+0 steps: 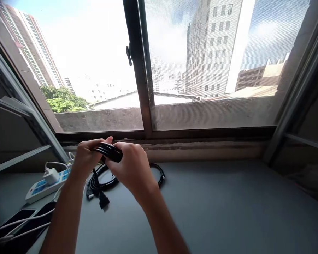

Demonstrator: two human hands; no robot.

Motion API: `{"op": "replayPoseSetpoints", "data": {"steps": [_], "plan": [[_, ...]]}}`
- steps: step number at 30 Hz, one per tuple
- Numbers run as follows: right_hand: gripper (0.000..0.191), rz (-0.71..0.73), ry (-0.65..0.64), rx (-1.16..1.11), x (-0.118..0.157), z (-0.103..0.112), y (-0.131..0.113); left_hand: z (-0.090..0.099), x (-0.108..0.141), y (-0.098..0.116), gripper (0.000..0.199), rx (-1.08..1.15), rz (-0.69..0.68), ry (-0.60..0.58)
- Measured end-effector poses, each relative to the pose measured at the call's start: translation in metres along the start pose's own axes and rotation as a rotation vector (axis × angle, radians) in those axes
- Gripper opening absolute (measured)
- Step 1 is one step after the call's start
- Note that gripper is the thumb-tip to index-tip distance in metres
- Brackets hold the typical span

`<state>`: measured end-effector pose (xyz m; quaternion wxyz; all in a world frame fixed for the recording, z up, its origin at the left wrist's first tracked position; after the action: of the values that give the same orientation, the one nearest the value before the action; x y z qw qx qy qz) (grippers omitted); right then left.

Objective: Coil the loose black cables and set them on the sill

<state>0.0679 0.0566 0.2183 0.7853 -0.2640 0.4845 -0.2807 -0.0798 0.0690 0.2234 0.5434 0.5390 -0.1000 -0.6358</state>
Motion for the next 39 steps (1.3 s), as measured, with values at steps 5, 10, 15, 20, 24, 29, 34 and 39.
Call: {"op": "replayPoseSetpoints", "data": {"steps": [5, 10, 15, 20, 24, 29, 34, 39], "plan": [[0.015, 0.02, -0.017, -0.2, 0.001, -0.009, -0.006, 0.015, 0.011, 0.002, 0.035, 0.408, 0.146, 0.202], [0.026, 0.021, 0.083, -0.375, 0.0, 0.005, -0.004, 0.013, 0.021, 0.024, 0.042, 0.53, 0.101, 0.084], [0.025, -0.053, 0.23, -0.287, -0.005, 0.024, 0.024, -0.006, 0.026, 0.024, 0.036, 0.464, 0.166, -0.219], [0.021, -0.114, 0.272, 0.072, -0.007, 0.03, 0.031, 0.006, 0.024, 0.03, 0.033, 0.032, -0.075, 0.158], [0.017, 0.031, 0.168, 0.041, -0.003, 0.023, 0.013, -0.008, 0.032, 0.044, 0.033, -0.194, -0.175, 0.189], [0.027, -0.028, -0.065, -0.025, 0.005, 0.012, 0.007, -0.019, 0.036, 0.047, 0.033, -0.145, -0.159, 0.146], [0.028, -0.036, -0.141, -0.167, 0.01, 0.01, -0.005, -0.016, 0.036, 0.048, 0.034, 0.002, -0.199, 0.179], [0.033, -0.083, 0.0, -0.317, 0.011, 0.019, -0.006, -0.019, 0.029, 0.037, 0.035, 0.117, -0.144, 0.139]]}}
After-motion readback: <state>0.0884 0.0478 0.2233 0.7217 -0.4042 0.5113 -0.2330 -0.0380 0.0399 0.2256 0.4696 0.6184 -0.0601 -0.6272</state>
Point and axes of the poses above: each hand's wrist, its own x-axis away from the middle knuckle, its own z-axis out of the back of the hand, y = z × x, the point moved 6 cm from there along -x, towards the middle knuckle, and after that the axes turned 3 degrees about -y, right-handed, at the moved point
